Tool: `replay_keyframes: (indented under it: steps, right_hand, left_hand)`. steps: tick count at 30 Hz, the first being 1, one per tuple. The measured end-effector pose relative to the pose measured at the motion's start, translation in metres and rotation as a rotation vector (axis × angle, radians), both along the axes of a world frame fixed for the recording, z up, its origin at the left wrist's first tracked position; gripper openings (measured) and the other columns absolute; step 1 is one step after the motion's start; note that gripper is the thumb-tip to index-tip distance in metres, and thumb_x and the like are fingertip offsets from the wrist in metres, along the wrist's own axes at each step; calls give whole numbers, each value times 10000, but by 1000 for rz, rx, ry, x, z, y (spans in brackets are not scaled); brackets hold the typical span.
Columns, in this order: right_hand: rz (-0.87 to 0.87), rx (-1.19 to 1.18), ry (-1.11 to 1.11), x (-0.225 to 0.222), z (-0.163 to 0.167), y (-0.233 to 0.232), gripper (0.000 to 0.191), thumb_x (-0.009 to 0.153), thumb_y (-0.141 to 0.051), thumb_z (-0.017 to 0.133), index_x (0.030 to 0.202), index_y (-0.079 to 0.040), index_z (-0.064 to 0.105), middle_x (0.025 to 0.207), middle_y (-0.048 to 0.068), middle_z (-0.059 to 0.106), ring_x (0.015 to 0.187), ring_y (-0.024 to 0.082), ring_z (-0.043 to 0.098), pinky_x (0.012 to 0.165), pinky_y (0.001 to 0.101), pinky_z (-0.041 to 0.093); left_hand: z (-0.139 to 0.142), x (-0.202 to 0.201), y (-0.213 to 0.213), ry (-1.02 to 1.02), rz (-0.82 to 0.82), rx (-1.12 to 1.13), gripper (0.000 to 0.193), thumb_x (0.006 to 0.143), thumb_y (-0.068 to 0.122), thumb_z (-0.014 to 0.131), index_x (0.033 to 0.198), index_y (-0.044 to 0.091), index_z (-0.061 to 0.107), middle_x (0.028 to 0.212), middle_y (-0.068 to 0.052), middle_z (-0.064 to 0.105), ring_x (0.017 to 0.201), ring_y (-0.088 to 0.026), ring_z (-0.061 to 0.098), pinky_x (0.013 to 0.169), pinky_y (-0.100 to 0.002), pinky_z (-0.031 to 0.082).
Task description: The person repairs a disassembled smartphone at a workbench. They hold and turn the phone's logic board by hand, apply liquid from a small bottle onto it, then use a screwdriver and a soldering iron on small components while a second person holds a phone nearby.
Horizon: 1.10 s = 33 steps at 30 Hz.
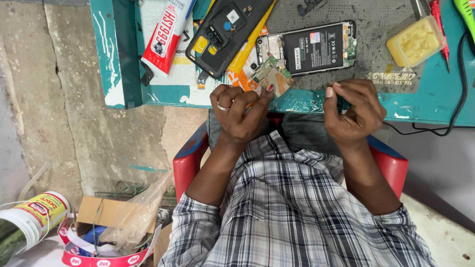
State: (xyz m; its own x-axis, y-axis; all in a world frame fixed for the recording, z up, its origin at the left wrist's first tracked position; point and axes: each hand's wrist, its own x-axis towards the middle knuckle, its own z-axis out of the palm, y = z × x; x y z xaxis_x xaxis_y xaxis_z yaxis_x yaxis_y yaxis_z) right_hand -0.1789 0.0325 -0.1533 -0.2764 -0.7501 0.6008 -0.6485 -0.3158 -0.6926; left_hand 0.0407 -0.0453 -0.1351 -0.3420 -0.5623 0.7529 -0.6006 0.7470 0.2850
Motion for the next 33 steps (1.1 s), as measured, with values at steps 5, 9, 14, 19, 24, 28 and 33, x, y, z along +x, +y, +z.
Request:
replay_keyframes:
  steps: [5,9,14,19,24,28,33]
  right_hand:
    - [6,12,-12,0,1,-1,173,973,139,782,1074,29,694,1042,156,724,928,282,720,849,363,582]
    - [0,15,-3,-1,0,-1,168,975,136,782,1073,29,696,1040,159,721,930,280,720,847,365,581]
    - [-1,21,-21,-1,-2,-1,163,979,136,776,1076,33,696,1042,160,717,936,275,721,840,357,583]
    - [4,9,-32,-1,-3,0,166,982,138,777,1079,33,695,1050,160,716,941,269,720,838,349,584]
    - [10,19,-55,-2,-5,0,170,983,137,776,1088,27,700,1054,160,718,961,259,724,815,325,584]
    - [8,18,-51,-2,-6,0,172,981,139,775,1094,30,703,1051,160,718,958,255,720,813,325,578]
    - [10,26,-49,-2,-5,-1,175,980,142,771,1094,29,701,1058,161,717,951,255,716,820,326,577]
  left_hand:
    - [3,2,-3,34,-17,14,195,794,74,898,862,122,721,920,17,549,893,-207,532,836,-411,441]
    - [4,2,-4,47,-25,27,209,793,60,902,855,122,713,923,14,543,902,-212,530,845,-414,445]
    - [5,2,-5,55,-26,28,204,791,60,910,861,120,727,924,16,542,903,-209,524,841,-412,438]
    - [6,2,-4,59,-31,35,213,787,65,917,857,120,724,920,15,541,897,-210,528,837,-411,433]
    - [8,1,-4,65,-20,27,233,798,68,929,835,127,707,918,22,541,891,-200,524,834,-405,430]
    - [13,2,-3,49,-16,30,229,805,68,929,840,139,715,915,29,535,895,-198,523,829,-399,422]
    - [17,1,-2,54,-6,23,232,802,82,930,860,145,714,916,28,537,897,-204,519,830,-397,421]
